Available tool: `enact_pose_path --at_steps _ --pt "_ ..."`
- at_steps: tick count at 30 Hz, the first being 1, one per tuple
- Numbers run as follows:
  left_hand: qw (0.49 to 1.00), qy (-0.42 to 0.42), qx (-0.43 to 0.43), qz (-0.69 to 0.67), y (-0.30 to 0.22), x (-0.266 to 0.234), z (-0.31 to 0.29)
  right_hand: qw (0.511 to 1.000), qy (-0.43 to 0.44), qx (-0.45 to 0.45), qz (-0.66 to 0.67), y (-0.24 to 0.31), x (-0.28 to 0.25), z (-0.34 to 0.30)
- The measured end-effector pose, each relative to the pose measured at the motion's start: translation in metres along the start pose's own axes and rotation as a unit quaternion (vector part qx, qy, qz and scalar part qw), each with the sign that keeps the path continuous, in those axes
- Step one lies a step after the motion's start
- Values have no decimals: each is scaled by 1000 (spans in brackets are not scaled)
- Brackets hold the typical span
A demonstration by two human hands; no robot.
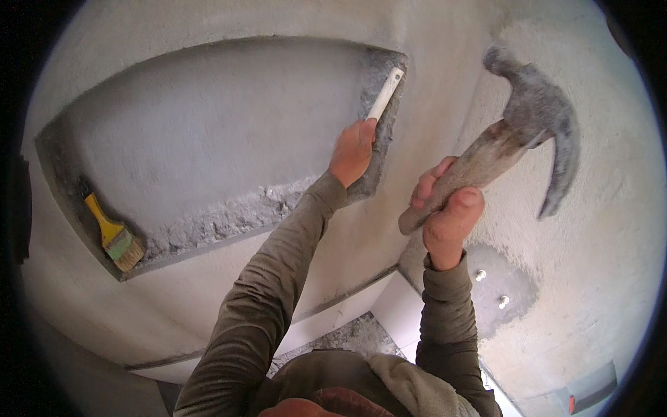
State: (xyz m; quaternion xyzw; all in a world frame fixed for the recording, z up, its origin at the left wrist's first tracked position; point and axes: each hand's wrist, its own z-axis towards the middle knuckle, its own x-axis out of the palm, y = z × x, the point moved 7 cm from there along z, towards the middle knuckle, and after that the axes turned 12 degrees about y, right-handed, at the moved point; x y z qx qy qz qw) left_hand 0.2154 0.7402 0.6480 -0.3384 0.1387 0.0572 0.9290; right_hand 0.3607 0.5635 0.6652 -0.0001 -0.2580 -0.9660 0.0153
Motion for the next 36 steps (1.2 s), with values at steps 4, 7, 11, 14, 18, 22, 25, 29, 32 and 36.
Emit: enact_pose_path --at_steps 4,7,11,14,18,22,25,29,32,36 --pt "1000 0 20 -16 5 -1 3 886 127 21 -445 -86 -4 23" --pt "1000 9 -21 -2 14 -12 2 956 79 202 -197 -80 7 26" --pt "1000 5 -13 -8 16 -10 4 994 18 99 -41 -35 14 6" --pt "1000 11 -14 -7 16 -5 5 991 24 -45 -121 -32 5 10" --pt "1000 -7 -18 8 22 -7 4 950 95 82 -287 -99 -12 24" --pt "999 -8 -6 41 20 -14 6 981 9 169 -96 -68 -10 13" --pt "999 2 -34 13 20 -7 3 999 -33 8 16 -39 -6 6" --pt "1000 -20 -9 1 26 -5 5 974 40 36 -219 -94 -15 19" --pt "999 -12 -28 -18 29 -16 3 959 80 242 -120 -98 -5 21" --pt "998 -3 -29 -48 33 -11 2 994 -5 104 -12 -60 -6 10"
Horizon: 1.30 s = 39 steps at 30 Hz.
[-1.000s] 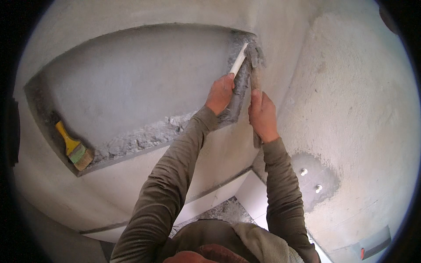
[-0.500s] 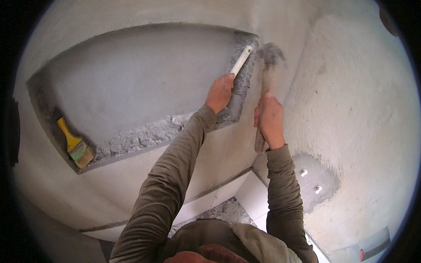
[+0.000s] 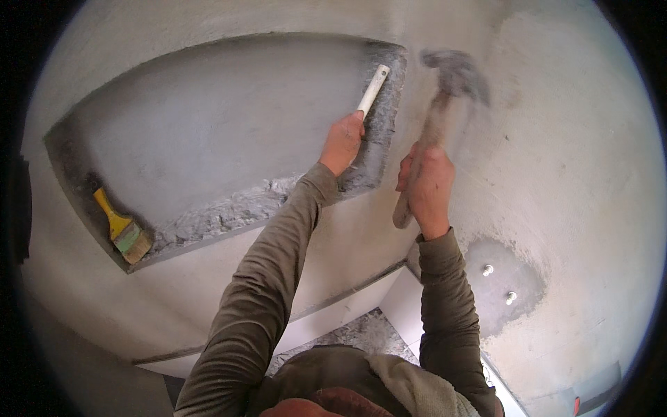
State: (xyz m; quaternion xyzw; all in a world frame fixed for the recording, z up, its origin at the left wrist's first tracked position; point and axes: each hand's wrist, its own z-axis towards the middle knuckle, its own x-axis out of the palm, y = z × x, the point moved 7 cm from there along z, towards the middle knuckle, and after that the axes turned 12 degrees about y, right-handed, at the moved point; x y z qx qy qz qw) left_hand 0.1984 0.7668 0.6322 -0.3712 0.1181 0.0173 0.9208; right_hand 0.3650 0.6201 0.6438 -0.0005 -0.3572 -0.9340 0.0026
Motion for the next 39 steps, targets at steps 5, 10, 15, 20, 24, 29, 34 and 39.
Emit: enact_pose_path --at_steps 5,10,15,20,24,29,34,39 --pt "1000 -4 -7 -9 6 1 3 928 80 -133 -340 -50 -4 29" --pt "1000 -16 -1 16 0 -12 -3 987 68 138 -40 -25 2 6" --pt "981 -22 -22 191 -30 11 -26 998 -33 62 -4 4 -21 -20" --pt "980 5 -47 196 -53 14 -15 999 -29 26 21 22 -30 -25" --pt "980 -14 -39 195 -50 13 -9 1000 -13 9 -15 33 -32 -27" --pt "982 -9 -46 185 -39 13 -3 999 3 7 -40 38 -32 -32" --pt "989 -6 -22 145 -37 12 1 998 6 -16 -53 47 -27 -33" --pt "997 -32 39 53 -41 14 3 997 0 -72 -1 63 -19 -29"
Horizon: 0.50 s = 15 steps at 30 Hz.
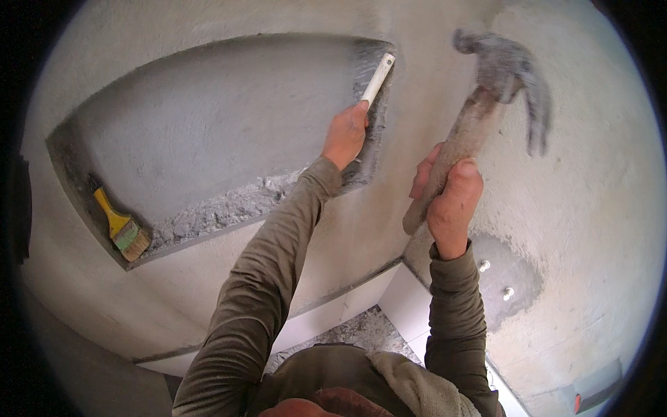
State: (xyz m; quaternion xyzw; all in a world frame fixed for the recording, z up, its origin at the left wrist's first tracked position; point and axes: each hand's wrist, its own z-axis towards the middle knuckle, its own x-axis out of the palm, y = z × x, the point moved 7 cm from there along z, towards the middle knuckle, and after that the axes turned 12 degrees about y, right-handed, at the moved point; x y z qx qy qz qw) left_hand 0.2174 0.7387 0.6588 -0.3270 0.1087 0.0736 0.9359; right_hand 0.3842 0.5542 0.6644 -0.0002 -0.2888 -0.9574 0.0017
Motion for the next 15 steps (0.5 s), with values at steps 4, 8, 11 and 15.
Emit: enact_pose_path --at_steps 4,8,11,15 --pt "1000 9 -1 -13 -3 1 0 997 18 -63 50 -22 6 20" --pt "999 7 -27 -16 -4 2 0 981 63 132 -130 -71 6 50" --pt "999 -11 -22 -33 5 -2 3 978 56 171 -108 -53 12 50" --pt "1000 -13 -4 -21 6 5 3 999 -20 18 22 -30 9 44"
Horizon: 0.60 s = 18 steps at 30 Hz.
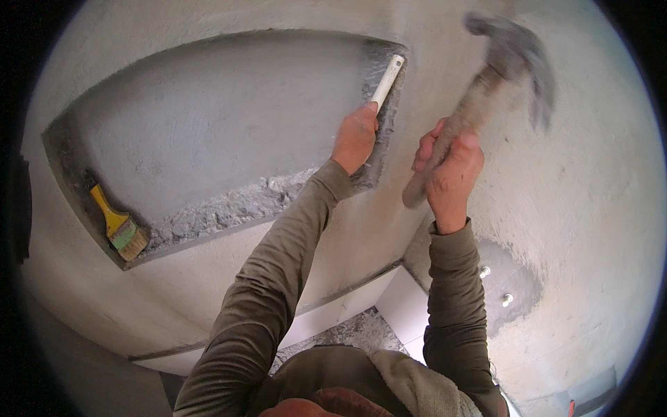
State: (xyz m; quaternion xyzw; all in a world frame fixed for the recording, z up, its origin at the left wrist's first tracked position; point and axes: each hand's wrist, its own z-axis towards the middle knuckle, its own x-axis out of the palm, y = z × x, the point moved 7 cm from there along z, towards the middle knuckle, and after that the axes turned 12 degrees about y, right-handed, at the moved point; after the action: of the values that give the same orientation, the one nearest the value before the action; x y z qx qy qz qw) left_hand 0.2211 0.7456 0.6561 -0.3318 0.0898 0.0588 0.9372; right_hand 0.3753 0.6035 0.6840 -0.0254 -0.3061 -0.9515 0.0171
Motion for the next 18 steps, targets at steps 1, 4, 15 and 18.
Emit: enact_pose_path --at_steps 1,4,15,18 --pt "1000 3 -10 16 0 2 0 999 -1 -40 34 -9 -2 1" --pt "1000 6 -12 18 1 -3 0 989 50 71 -120 -45 2 11" --pt "992 69 -20 102 3 -5 -36 999 8 -38 -12 4 8 -18" --pt "992 108 -15 71 -3 -6 -43 999 33 -5 -28 -4 10 -41"
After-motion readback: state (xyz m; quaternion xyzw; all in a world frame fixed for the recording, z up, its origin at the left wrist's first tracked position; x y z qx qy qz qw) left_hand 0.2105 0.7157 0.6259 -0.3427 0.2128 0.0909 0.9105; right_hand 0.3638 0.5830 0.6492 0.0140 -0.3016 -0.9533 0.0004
